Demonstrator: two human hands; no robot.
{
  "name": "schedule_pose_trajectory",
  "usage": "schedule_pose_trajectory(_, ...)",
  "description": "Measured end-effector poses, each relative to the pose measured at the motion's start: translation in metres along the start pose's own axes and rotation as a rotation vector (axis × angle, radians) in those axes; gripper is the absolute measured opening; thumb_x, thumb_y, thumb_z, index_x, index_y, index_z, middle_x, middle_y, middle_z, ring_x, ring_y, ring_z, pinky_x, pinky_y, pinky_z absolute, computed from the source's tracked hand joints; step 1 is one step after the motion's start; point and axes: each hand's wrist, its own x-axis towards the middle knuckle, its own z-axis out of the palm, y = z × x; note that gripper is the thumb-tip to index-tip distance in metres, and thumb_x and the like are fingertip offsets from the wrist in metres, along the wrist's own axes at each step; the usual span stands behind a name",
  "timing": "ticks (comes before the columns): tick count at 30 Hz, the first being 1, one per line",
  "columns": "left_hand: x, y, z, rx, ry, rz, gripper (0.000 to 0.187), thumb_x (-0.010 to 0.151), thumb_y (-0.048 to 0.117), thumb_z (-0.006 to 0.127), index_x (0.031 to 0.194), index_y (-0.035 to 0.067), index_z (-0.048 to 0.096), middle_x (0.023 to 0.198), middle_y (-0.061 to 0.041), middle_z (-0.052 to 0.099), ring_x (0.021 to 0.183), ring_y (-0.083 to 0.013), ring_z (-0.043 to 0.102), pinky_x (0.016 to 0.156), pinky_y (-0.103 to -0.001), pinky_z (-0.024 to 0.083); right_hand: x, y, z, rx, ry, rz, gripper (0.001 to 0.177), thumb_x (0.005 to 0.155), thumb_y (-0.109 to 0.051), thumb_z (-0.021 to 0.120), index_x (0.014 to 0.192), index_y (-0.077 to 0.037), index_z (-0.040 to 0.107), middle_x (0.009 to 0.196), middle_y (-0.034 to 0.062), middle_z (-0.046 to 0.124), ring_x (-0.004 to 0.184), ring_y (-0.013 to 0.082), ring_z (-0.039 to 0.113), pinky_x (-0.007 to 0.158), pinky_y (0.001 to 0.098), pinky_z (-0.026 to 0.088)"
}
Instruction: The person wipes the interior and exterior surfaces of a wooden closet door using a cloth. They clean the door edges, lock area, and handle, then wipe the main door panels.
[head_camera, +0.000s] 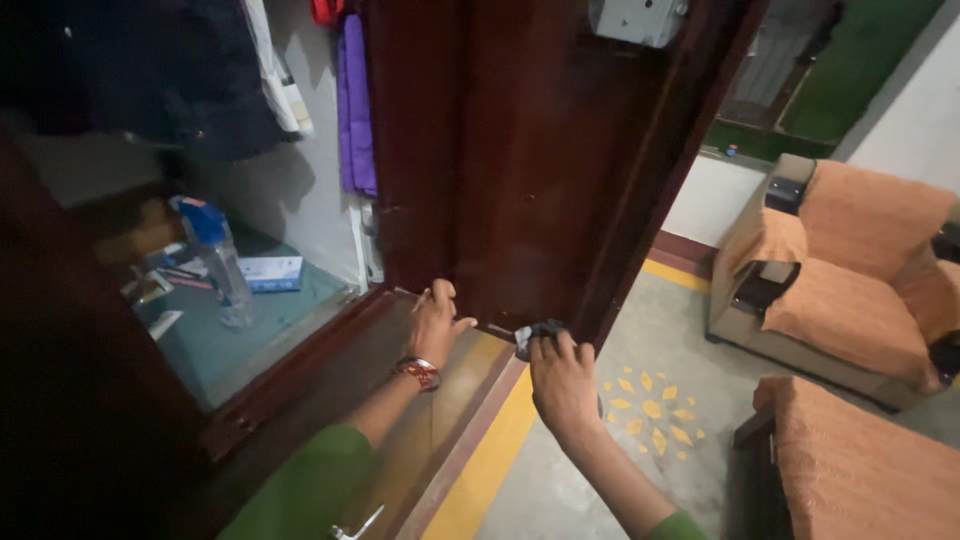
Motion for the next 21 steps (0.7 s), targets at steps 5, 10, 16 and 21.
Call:
schedule_pose_trajectory(5,0.002,-0.001,-0.010,-0.028,0.212,0.228,0.063,0.063,0.028,0.094,0.105,0.005,0.054,0.085,-0.013,0.069,0.087,-0.0347,0.067,0.094,-0.049,0.048,0.018,-0.024,-0.013,0.033,-0.040,0.170,0.028,0.079,-0.011,0.062,0.106,-0.009,0.067,0.117,0.0081,0.066,0.116,0.0304,0.052,0.085,0.0440,0.041)
schedule_pose_trajectory(10,0.016,-0.005,-0.033,0.056,-0.051,0.108,0.055,0.068,0.038,0.092,0.098,0.007,0.057,0.081,-0.012,0.072,0.087,-0.0345,0.070,0.079,-0.048,0.055,0.050,-0.066,-0.010,0.144,0.074,0.337,0.023,0.078,-0.012,0.063,0.100,-0.011,0.070,0.115,0.0049,0.066,0.116,0.0309,0.052,0.085,0.0460,0.042)
schedule_pose_trajectory(16,0.021,0.001,-0.048,0.143,-0.133,0.092,0.056,0.073,0.043,0.088,0.101,0.006,0.056,0.088,-0.017,0.074,0.089,-0.0379,0.073,0.075,-0.047,0.059,0.049,-0.083,0.001,0.165,0.169,0.363,0.031,0.074,-0.016,0.070,0.105,-0.016,0.073,0.113,0.0053,0.066,0.115,0.0337,0.053,0.082,0.0459,0.043)
schedule_pose_trajectory(21,0.023,0.005,-0.053,0.188,-0.173,0.111,0.056,0.077,0.046,0.084,0.104,0.006,0.054,0.092,-0.019,0.073,0.092,-0.0381,0.073,0.074,-0.047,0.059,0.044,-0.067,-0.003,-0.054,0.122,0.258,0.027,0.083,-0.018,0.075,0.110,-0.018,0.071,0.121,0.0035,0.065,0.115,0.0278,0.054,0.087,0.0446,0.047)
